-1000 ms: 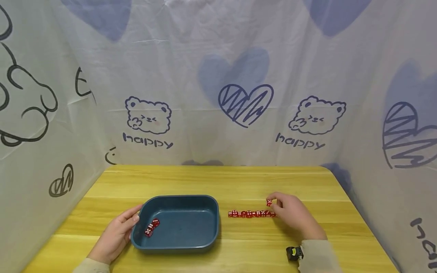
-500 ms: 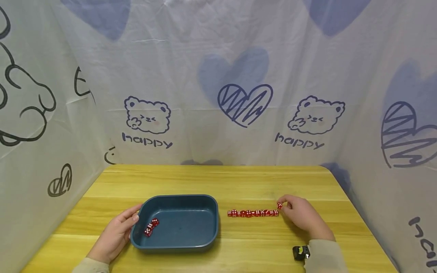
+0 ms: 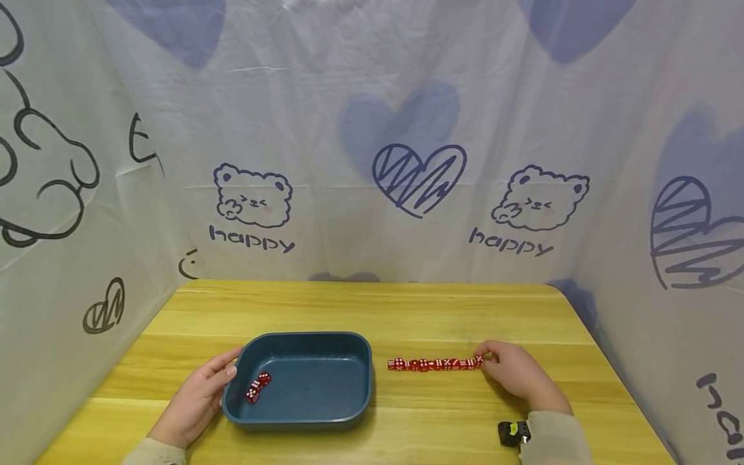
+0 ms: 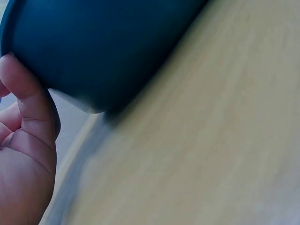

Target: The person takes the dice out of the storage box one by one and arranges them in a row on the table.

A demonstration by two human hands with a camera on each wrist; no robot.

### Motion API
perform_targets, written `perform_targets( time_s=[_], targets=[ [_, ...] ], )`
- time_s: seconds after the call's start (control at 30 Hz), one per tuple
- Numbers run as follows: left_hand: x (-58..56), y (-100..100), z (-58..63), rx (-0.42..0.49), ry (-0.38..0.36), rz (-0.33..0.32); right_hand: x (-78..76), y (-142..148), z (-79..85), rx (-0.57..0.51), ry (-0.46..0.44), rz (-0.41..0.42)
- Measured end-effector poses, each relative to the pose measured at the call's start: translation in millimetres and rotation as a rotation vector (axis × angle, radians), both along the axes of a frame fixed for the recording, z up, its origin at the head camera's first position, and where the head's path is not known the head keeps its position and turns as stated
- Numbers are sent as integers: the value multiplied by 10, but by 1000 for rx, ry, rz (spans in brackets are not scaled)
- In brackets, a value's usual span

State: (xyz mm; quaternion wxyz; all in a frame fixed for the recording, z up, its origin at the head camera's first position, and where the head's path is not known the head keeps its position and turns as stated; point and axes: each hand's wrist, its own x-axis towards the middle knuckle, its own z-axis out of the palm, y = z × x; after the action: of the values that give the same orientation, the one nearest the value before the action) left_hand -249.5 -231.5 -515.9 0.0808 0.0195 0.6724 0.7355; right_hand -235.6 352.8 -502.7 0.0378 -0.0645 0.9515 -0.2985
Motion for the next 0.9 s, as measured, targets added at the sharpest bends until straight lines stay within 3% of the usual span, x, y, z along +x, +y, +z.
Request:
perform_targets(
  time_s=[0.9],
  targets=[
    [15,8,19,1,5,-8,9,-25,-26,-44,-46,-5]
  ],
)
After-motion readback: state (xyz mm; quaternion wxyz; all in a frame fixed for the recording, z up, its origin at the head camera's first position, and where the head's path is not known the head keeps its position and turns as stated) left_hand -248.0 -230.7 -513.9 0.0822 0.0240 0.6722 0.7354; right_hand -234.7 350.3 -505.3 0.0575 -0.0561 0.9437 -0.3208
